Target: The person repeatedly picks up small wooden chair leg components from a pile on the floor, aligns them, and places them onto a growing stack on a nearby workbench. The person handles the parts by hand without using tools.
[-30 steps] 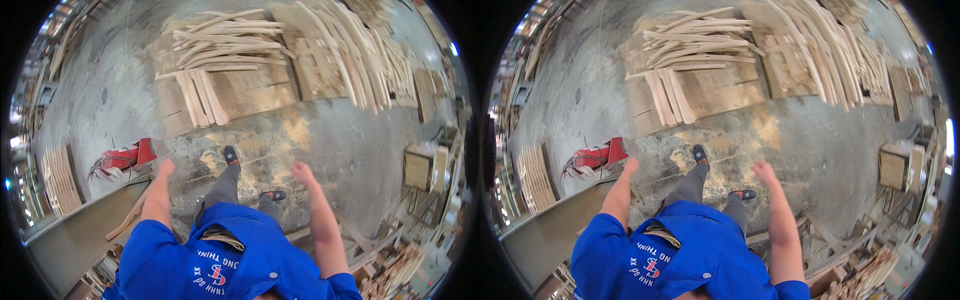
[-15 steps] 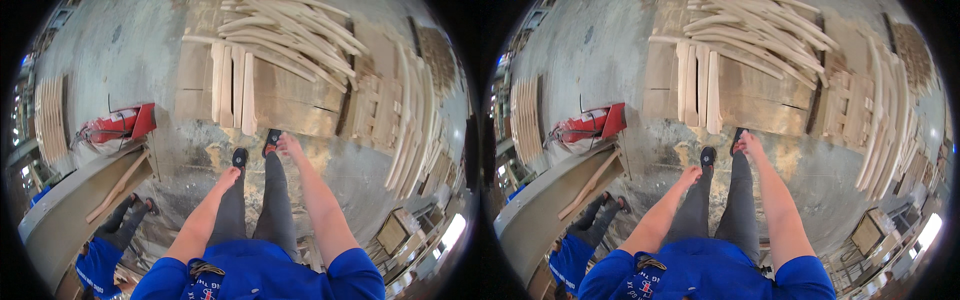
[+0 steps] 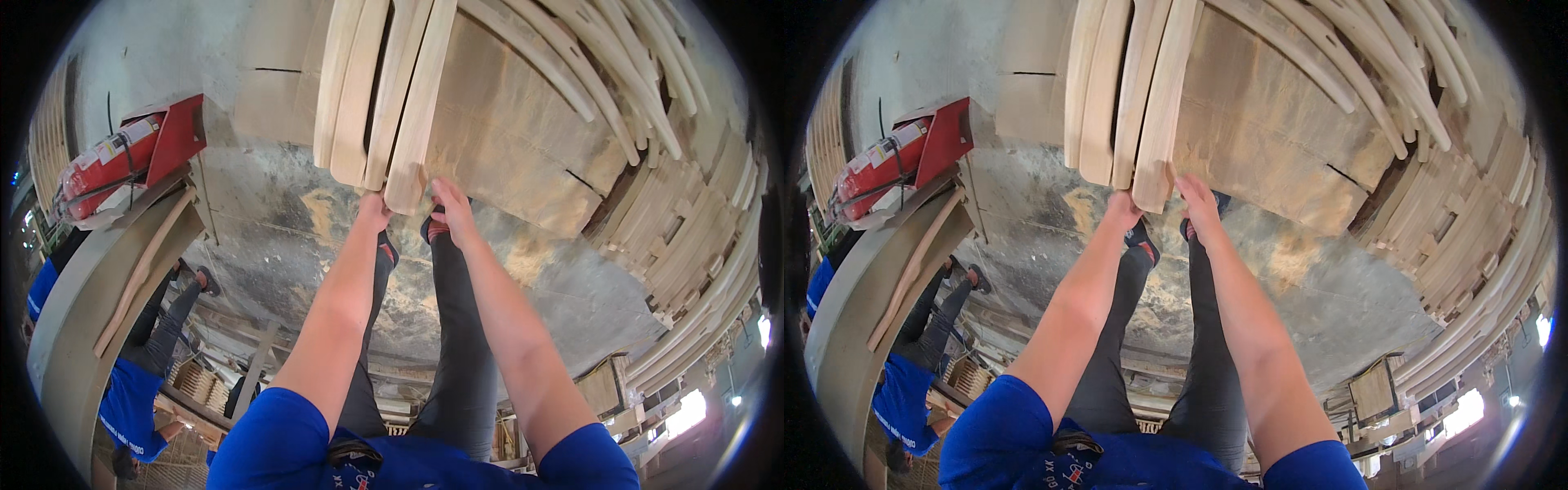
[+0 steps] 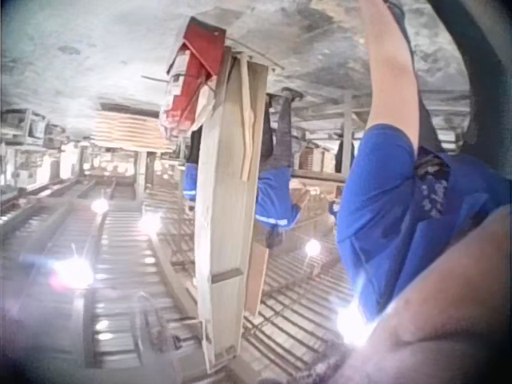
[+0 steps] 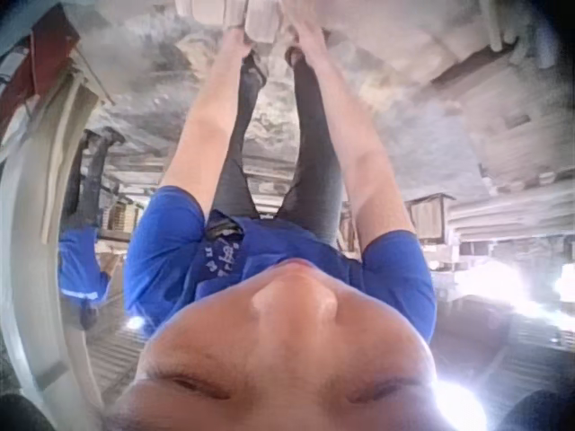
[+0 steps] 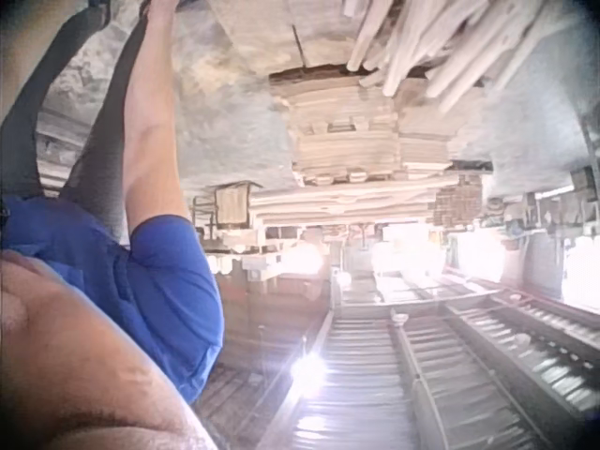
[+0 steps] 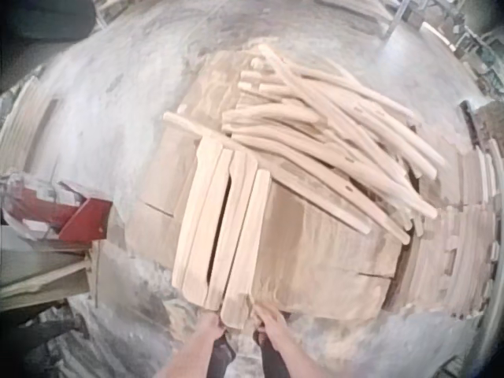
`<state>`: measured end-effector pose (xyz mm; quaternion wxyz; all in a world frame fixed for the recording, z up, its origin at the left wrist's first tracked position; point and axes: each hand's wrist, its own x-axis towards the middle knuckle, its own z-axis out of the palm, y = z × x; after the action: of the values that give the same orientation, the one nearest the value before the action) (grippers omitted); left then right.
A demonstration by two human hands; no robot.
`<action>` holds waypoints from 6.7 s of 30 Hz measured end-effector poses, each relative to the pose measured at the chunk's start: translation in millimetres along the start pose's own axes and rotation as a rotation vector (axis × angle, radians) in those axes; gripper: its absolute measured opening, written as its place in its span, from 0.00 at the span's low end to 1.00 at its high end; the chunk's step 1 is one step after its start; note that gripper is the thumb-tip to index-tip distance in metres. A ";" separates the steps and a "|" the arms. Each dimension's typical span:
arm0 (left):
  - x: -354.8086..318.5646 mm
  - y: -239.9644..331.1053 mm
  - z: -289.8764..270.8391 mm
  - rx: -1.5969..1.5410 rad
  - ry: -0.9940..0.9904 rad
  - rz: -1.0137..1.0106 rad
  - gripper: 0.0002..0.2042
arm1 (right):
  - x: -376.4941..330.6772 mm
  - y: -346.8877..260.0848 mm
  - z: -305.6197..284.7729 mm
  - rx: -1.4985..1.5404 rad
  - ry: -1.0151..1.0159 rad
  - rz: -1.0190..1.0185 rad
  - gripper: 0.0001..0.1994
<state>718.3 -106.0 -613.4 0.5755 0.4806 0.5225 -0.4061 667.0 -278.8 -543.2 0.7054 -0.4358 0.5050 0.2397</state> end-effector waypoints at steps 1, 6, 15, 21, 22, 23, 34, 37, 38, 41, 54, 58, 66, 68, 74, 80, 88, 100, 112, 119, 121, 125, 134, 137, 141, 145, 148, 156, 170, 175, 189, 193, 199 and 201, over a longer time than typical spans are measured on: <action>5.7 -8.8 8.5 -0.091 -0.052 -0.021 0.17 | 10.0 -0.4 -2.4 -0.007 0.020 -0.021 0.31; 0.3 -38.4 56.8 -0.160 -0.208 -0.102 0.17 | 41.0 -4.6 -19.0 -0.150 0.076 -0.206 0.37; -28.1 -74.2 188.5 0.682 -0.485 -0.248 0.20 | 34.2 -82.4 -135.2 -0.717 0.197 -0.220 0.40; -67.9 37.5 247.6 1.531 -0.307 1.359 0.09 | 13.7 -81.6 -151.9 -0.817 0.690 -0.733 0.25; -69.6 66.6 261.3 1.514 -0.351 1.672 0.09 | 7.9 -77.8 -138.0 -0.810 0.892 -0.971 0.22; -68.1 96.4 272.1 1.475 -0.374 1.992 0.08 | -2.8 -71.3 -112.9 -0.494 0.790 -0.903 0.17; -10.9 105.9 375.7 2.974 -0.184 0.578 0.34 | 105.1 -52.2 13.1 1.746 -0.119 0.028 0.28; 2.2 101.1 371.7 2.997 -0.300 0.607 0.34 | 115.2 -77.4 2.5 1.884 -0.063 0.010 0.30; 4.3 97.8 370.0 2.916 -0.358 0.439 0.33 | 114.3 -80.6 -0.5 1.937 -0.086 -0.001 0.30; -3.9 79.5 371.3 2.669 -0.364 0.080 0.33 | 103.0 -89.0 -14.8 2.022 -0.114 -0.117 0.30; -37.8 -105.4 317.4 2.200 -0.747 0.277 0.37 | 36.3 35.5 -116.2 1.825 0.341 -0.536 0.31; -99.8 -189.8 243.3 1.695 -0.884 -0.110 0.35 | -11.0 144.0 -127.7 1.615 0.750 -0.508 0.29; -148.2 -286.8 194.2 1.618 -0.696 -0.471 0.33 | -159.9 205.2 -175.1 0.713 1.524 -0.065 0.39; -133.7 -316.7 188.9 1.474 -0.722 -0.501 0.34 | -164.8 227.9 -199.6 0.689 1.411 -0.116 0.41; -76.7 -359.9 157.9 1.685 -0.649 -0.396 0.34 | -124.9 308.6 -208.7 1.008 1.121 -0.105 0.43; -92.1 -345.2 160.1 1.503 -0.643 -0.418 0.33 | -155.2 319.2 -197.6 1.653 0.696 -0.408 0.42; -145.0 -349.1 183.0 2.160 -0.713 -0.211 0.24 | -146.6 314.8 -183.8 1.785 0.768 -0.458 0.45; -125.8 -334.8 186.5 2.018 -0.874 0.063 0.32 | -160.4 293.2 -201.0 1.783 0.597 -0.317 0.26; -146.4 -347.4 191.4 2.009 -0.798 -0.376 0.30 | -215.7 309.0 -215.7 1.494 0.396 -0.172 0.29; -180.5 -329.8 177.4 1.832 -0.672 -0.321 0.30 | -230.7 283.5 -205.3 1.607 0.408 -0.223 0.29; -178.8 -326.6 184.7 1.841 -0.683 -0.285 0.31 | -222.7 277.2 -208.6 1.664 0.432 -0.154 0.28; -172.0 -330.5 198.2 1.846 -0.601 -0.342 0.30 | -208.4 284.7 -223.9 1.689 0.503 -0.230 0.29; -192.8 -338.7 195.9 2.017 -0.915 0.048 0.33 | -225.6 270.2 -225.1 1.472 0.657 -0.286 0.32; -200.1 -357.7 209.9 1.965 -1.244 0.388 0.33 | -228.2 270.8 -232.4 1.496 0.829 -0.478 0.32; -184.6 -394.8 245.3 1.928 -1.282 0.217 0.32 | -212.3 285.3 -269.0 1.685 0.658 -0.552 0.27; -149.1 -425.8 266.9 2.149 -0.968 0.039 0.27 | -182.5 308.7 -298.6 1.902 0.355 -0.528 0.26; -146.2 -423.5 258.8 2.238 -0.909 0.129 0.23 | -184.3 300.3 -294.2 1.735 0.513 -0.223 0.22; -234.3 -286.9 163.1 2.262 -0.795 0.231 0.21 | -296.4 242.7 -161.9 1.733 0.365 -0.158 0.23; -472.8 -226.3 79.1 2.414 -0.917 -0.144 0.17 | -475.8 212.0 25.1 1.925 0.529 -0.506 0.20; -529.3 -273.1 52.3 2.303 -1.005 -0.238 0.21 | -537.5 235.4 17.3 1.911 0.576 -0.518 0.21; -811.1 -544.7 -79.5 1.983 -2.308 0.009 0.30 | -887.2 385.4 -12.2 1.394 1.629 -1.053 0.27; -908.1 -643.4 -134.7 1.857 -2.618 -0.214 0.29 | -1006.3 428.8 -11.2 1.349 2.007 -0.956 0.32; -1007.2 -795.9 -221.1 1.833 -2.816 -0.679 0.28 | -1135.1 511.5 -21.2 1.332 2.283 -0.845 0.27; -1031.2 -841.7 -254.9 1.876 -2.816 -0.901 0.24 | -1161.7 554.3 -28.4 1.352 2.402 -0.758 0.24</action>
<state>-279.6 -67.9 302.7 0.0459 0.2362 0.6412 0.7286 -214.5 95.3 317.4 -0.0534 -0.0634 0.6559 -0.7503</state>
